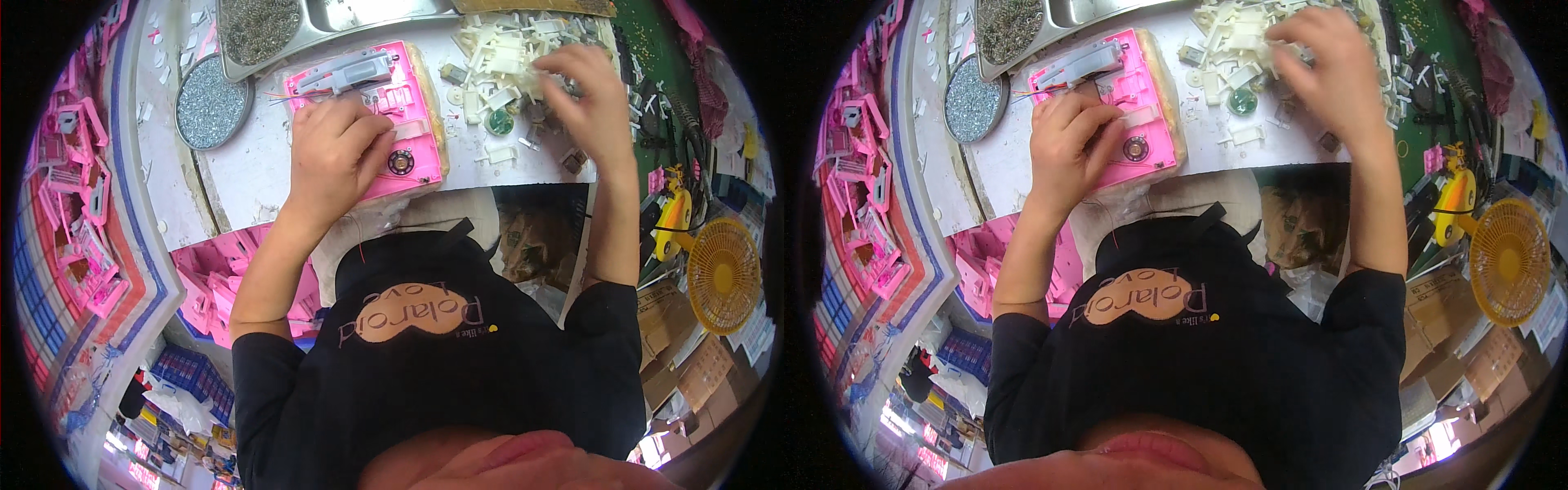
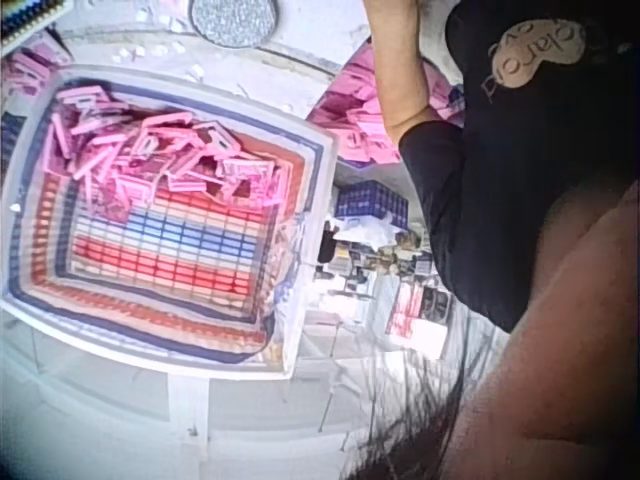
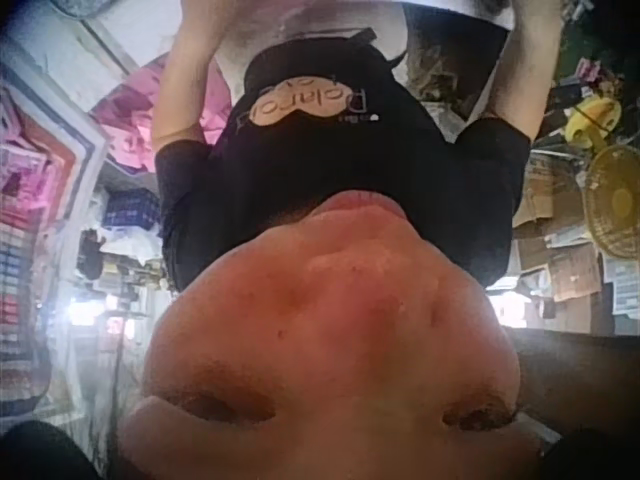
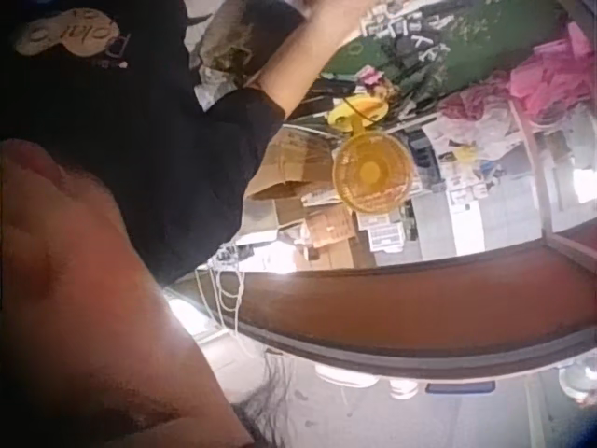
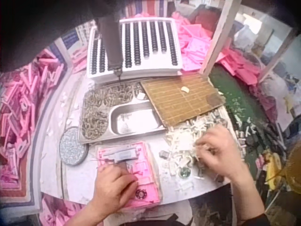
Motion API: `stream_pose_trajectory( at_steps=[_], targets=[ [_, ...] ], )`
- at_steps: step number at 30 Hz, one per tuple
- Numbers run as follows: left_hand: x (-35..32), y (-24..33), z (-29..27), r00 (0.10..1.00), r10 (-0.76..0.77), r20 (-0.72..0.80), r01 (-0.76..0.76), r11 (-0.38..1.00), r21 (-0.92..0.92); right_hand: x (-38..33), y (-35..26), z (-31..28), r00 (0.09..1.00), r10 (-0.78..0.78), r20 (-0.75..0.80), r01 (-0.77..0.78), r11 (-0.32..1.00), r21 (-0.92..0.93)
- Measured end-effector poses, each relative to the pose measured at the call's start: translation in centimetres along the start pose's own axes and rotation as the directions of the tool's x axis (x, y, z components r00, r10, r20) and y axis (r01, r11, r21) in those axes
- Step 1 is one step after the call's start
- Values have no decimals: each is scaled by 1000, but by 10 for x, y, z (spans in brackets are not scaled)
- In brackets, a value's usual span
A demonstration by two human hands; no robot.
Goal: Assembling and soldering electronic components into a pink toy housing.
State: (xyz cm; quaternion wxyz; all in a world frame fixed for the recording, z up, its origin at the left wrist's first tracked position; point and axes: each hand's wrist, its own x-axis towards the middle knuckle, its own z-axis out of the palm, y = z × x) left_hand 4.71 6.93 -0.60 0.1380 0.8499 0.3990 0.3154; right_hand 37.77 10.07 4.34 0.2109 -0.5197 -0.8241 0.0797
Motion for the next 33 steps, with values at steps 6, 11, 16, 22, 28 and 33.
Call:
stream_pose_trajectory(
  at_steps=[6,11,16,22,28,33],
  targets=[
    [16,18,-3,995,32,-91,-37,998,-57,26,-46,67,996,-29,89,55,952,-302],
    [42,38,-16,950,-308,51,310,909,-279,35,-48,59,973,-171,-155,175,984,12],
    [77,44,-16,867,-303,396,448,821,-354,10,-72,24,990,-115,-87,135,951,279],
    [104,60,-10,694,-38,719,502,742,-445,-33,-50,-10,992,92,88,-127,715,687],
    [222,53,45,674,44,737,295,899,-324,-86,-38,-24,872,474,125,-183,79,980],
    [293,21,159,962,-107,252,108,994,9,-110,-30,6,854,500,144,-105,-105,989]
  ],
)
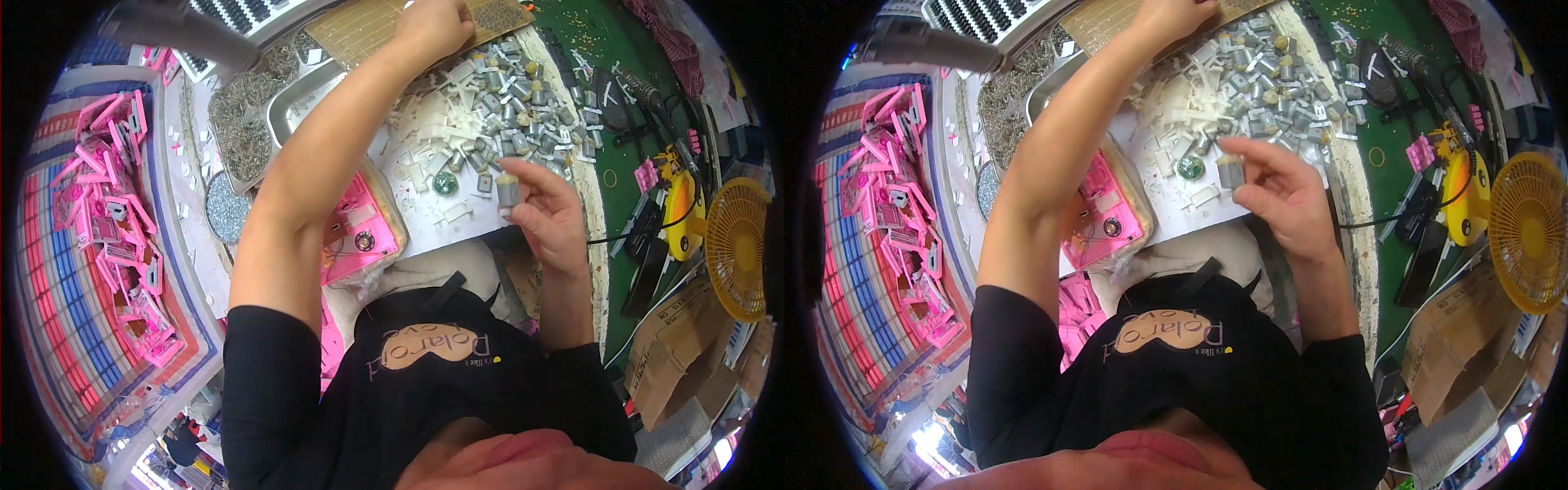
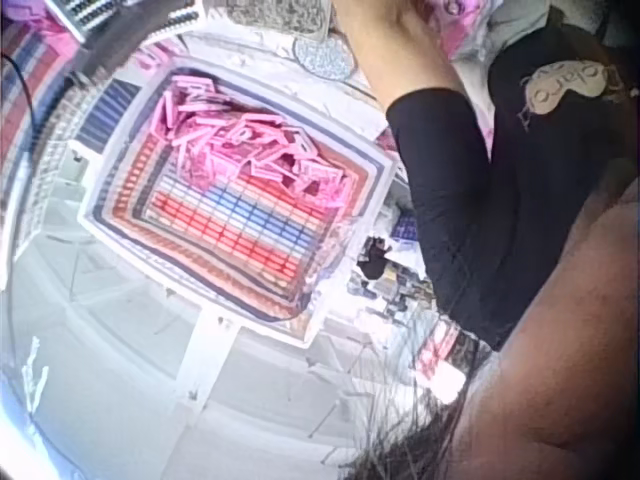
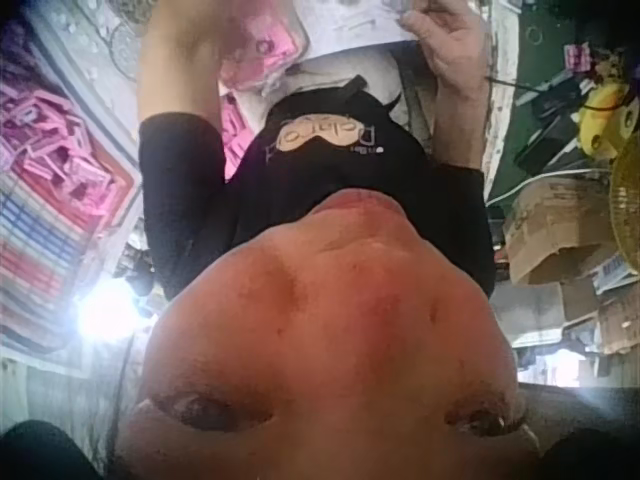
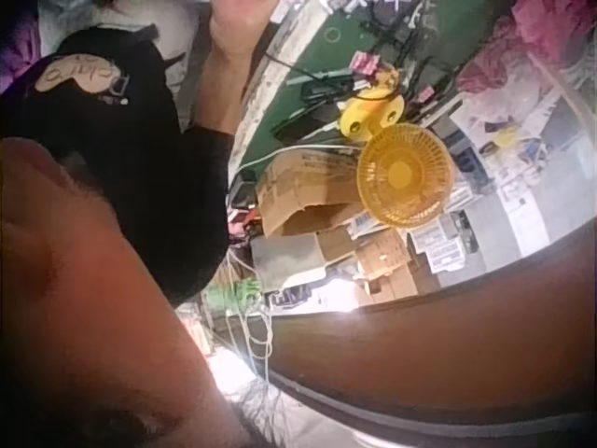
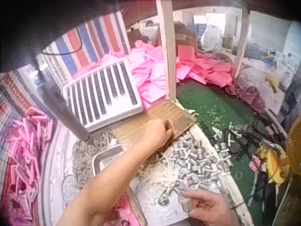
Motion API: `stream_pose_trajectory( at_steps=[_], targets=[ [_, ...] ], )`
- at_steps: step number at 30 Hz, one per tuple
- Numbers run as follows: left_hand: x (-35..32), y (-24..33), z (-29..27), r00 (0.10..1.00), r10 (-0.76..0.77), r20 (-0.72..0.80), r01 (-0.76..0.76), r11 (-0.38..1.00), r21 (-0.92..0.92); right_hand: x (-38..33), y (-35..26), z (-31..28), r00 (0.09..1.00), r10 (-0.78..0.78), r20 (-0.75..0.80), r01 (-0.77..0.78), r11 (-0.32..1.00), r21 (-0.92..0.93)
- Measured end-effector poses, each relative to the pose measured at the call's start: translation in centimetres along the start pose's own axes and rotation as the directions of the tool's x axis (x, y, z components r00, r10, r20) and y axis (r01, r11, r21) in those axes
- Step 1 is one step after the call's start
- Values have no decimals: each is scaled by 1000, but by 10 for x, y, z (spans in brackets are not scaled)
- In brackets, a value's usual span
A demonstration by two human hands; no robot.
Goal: Assembling and soldering electronic components into a pink toy housing.
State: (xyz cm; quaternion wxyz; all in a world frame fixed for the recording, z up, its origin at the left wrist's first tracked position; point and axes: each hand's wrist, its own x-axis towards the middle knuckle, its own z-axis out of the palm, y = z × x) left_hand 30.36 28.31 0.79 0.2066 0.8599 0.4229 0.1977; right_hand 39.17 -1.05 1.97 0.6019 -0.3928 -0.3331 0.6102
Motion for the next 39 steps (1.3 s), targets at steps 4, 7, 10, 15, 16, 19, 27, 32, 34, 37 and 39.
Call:
stream_pose_trajectory(
  at_steps=[4,7,10,15,16,19,27,32,34,37,39],
  targets=[
    [15,13,23,999,-32,-39,36,994,102,-20,7,-22,997,0,-73,2,999,34],
    [14,20,25,997,-55,-55,63,983,170,-26,10,-31,996,-8,-85,11,999,36],
    [13,29,23,997,-58,-47,67,970,235,-27,7,-33,996,-22,-84,25,999,27],
    [13,23,32,994,-43,-104,73,950,305,-28,4,-34,996,-16,-85,18,1000,23],
    [15,21,36,994,-64,-92,90,945,313,-29,5,-35,996,-25,-83,27,1000,14],
    [17,25,35,991,-113,-66,128,936,328,-32,5,-35,995,-37,-90,36,999,-14],
    [22,13,46,982,-85,-167,142,920,366,-37,-4,-22,990,-46,-134,34,995,-96],
    [2,16,21,940,163,-301,-104,974,203,-24,1,-25,981,-30,-194,-24,962,-271],
    [-11,11,3,869,277,-409,-255,961,107,-11,8,-20,982,-60,-180,-32,883,-469],
    [-78,35,-62,859,316,-402,-399,906,-141,4,18,-16,981,-104,-161,-50,673,-738],
    [-129,52,-88,952,173,-252,-267,874,-405,5,20,-12,985,-117,-129,-34,594,-804]
  ],
)
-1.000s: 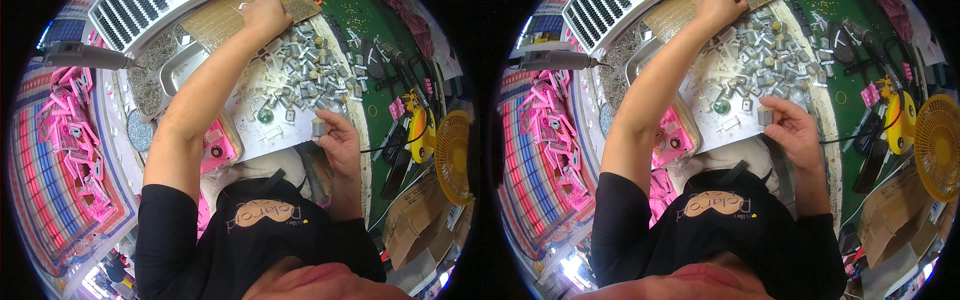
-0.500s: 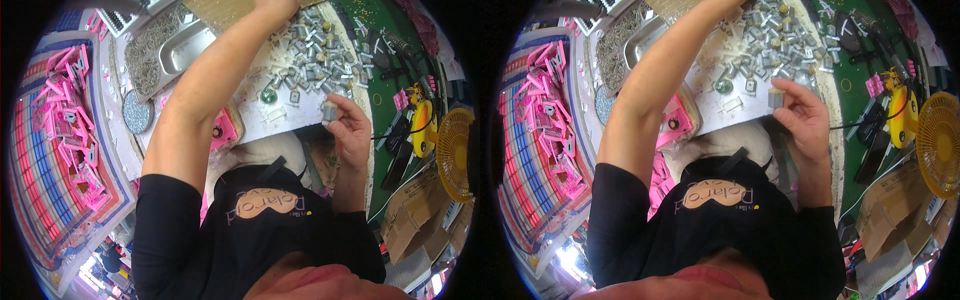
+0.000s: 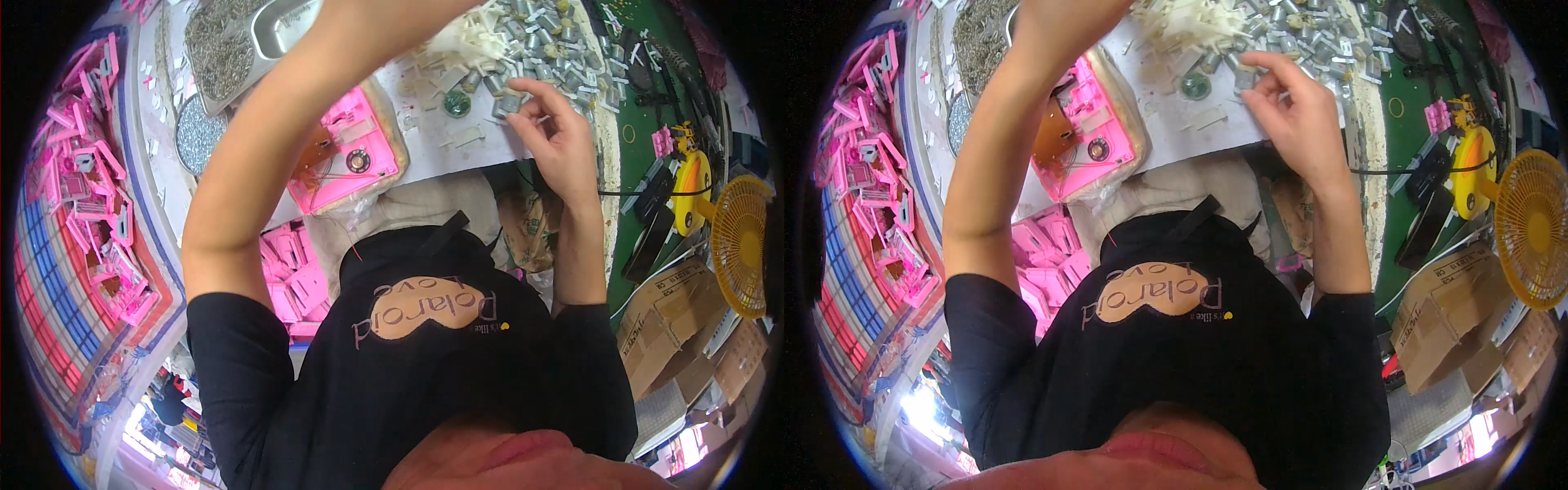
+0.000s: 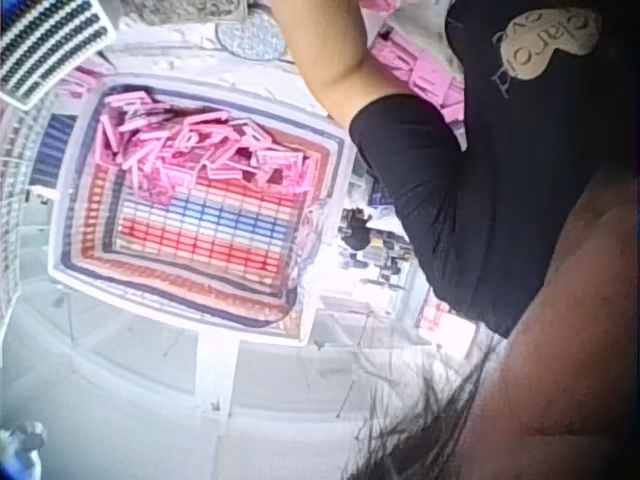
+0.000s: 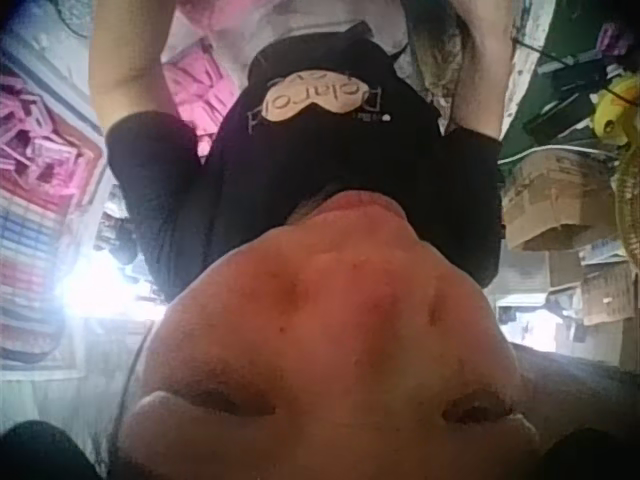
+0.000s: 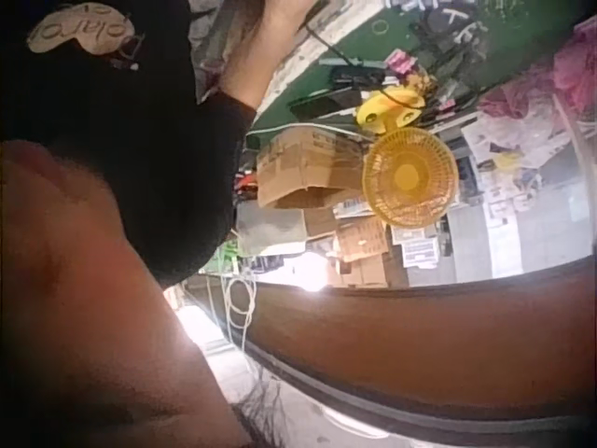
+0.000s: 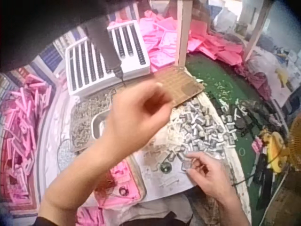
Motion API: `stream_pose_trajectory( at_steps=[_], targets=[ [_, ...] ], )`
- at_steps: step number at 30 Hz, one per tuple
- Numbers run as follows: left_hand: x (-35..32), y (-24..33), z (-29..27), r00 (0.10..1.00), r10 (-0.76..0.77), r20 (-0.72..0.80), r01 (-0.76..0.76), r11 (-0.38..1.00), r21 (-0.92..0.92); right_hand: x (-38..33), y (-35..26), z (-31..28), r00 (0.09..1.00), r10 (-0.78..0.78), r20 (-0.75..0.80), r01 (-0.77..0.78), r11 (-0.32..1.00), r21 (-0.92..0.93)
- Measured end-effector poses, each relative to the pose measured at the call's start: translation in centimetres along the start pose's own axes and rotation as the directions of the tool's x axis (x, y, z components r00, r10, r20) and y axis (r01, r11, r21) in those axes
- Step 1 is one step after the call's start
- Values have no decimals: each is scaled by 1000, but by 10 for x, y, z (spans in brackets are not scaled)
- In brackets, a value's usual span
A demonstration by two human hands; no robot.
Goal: Assembling and soldering electronic components into a pink toy housing.
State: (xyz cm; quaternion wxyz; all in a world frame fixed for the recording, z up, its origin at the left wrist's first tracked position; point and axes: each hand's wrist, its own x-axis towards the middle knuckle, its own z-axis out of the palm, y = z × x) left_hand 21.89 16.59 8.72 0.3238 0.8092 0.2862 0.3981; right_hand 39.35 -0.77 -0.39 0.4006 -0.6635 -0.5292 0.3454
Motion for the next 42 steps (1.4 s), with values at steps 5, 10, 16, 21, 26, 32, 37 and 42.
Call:
stream_pose_trajectory(
  at_steps=[5,10,16,21,26,32,37,42],
  targets=[
    [-116,18,-68,934,-336,125,347,934,-84,27,-21,30,955,-142,260,197,960,-200],
    [-200,16,-59,865,-502,29,472,790,-392,39,-32,35,925,-161,344,316,828,-463],
    [-232,26,-47,833,-553,5,510,765,-392,41,-48,28,906,-149,395,321,850,-417],
    [-235,23,-36,865,-486,-127,422,839,-344,5,-75,51,878,-89,470,-123,908,400],
    [-238,22,-39,888,-445,-116,386,857,-341,-8,-75,82,745,-8,667,-443,741,504],
    [-239,24,-46,886,-461,-51,419,842,-341,-4,-74,87,716,-19,697,-456,744,488],
    [-239,24,-39,872,-463,-157,386,848,-363,-10,-79,87,800,-11,600,-272,885,379],
    [-238,7,-41,963,-132,-234,134,991,-9,-9,-87,90,874,-233,426,166,968,189]
  ],
)
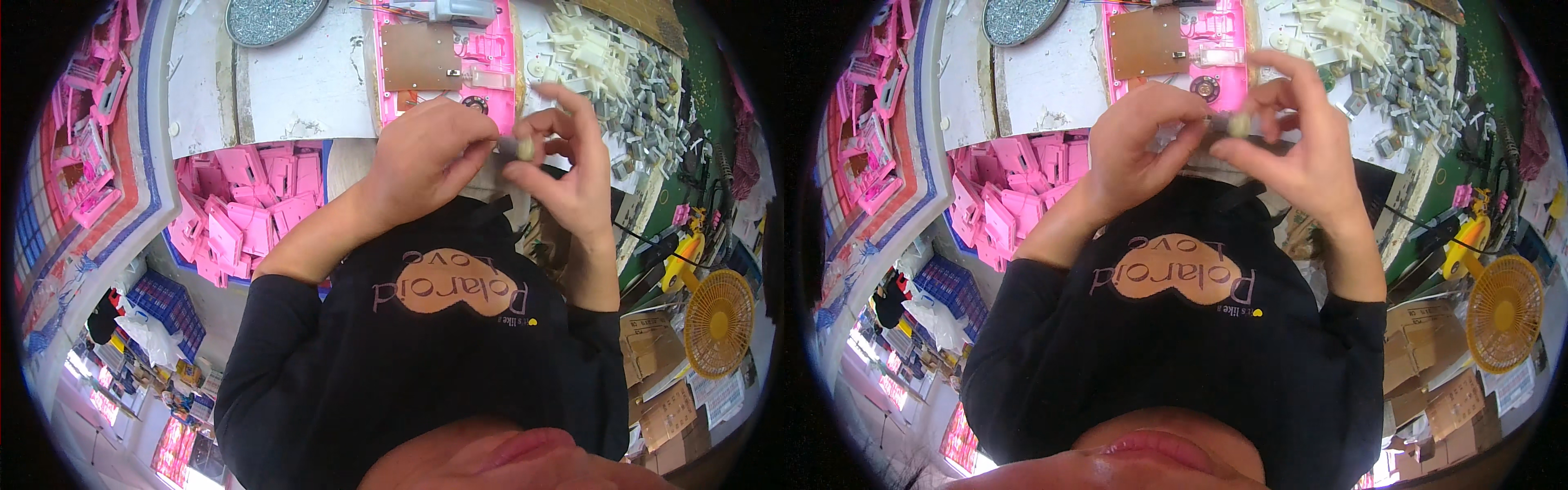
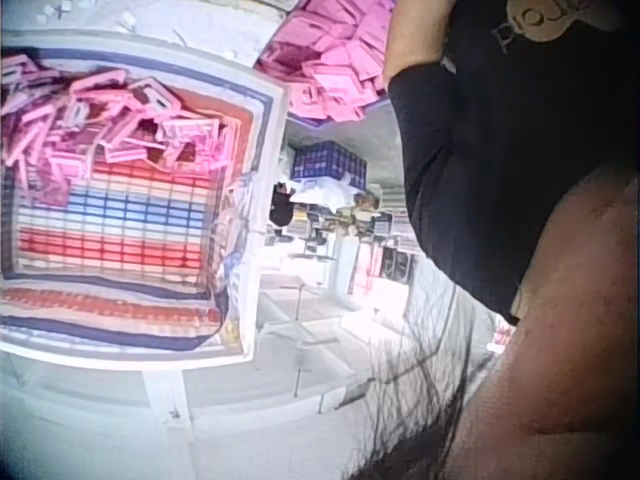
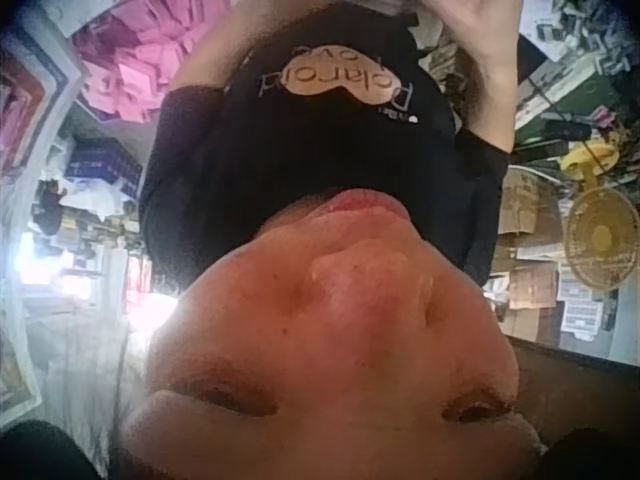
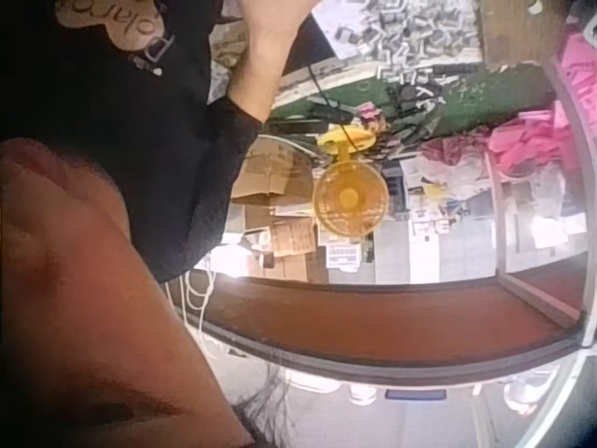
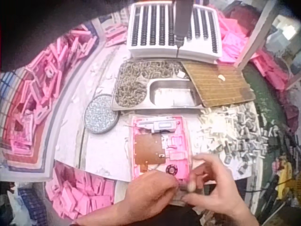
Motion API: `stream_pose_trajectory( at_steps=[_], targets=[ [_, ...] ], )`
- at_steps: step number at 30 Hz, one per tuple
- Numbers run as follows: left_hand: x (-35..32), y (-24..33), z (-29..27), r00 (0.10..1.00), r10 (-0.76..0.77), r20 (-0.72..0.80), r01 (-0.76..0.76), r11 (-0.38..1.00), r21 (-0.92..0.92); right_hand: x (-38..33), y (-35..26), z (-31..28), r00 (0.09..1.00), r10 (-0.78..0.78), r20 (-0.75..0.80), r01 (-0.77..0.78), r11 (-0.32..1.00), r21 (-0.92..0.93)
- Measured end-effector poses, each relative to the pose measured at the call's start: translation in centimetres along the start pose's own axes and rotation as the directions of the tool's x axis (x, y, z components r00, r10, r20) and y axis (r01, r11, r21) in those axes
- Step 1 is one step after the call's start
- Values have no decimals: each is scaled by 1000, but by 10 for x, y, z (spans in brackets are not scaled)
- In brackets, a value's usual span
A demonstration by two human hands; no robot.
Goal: Assembling and soldering electronic components into a pink toy housing.
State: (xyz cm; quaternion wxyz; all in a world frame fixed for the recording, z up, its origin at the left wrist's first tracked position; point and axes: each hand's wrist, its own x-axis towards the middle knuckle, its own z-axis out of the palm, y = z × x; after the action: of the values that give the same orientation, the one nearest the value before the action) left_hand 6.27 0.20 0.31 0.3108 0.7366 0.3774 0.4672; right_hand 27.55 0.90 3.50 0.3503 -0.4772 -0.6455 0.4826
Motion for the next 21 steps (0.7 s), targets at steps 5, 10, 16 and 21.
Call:
stream_pose_trajectory(
  at_steps=[5,10,16,21],
  targets=[
    [3,-3,-2,995,101,-4,-100,995,26,2,-8,-9,990,39,138,-25,995,-100],
    [2,3,-15,978,-131,161,150,982,-114,4,-3,-12,916,-372,151,399,883,-248],
    [6,2,-19,983,-42,180,41,999,13,10,1,-9,819,-534,210,573,743,-345],
    [17,-10,-31,977,-127,173,145,985,-95,11,9,-12,833,-533,150,549,761,-346]
  ],
)
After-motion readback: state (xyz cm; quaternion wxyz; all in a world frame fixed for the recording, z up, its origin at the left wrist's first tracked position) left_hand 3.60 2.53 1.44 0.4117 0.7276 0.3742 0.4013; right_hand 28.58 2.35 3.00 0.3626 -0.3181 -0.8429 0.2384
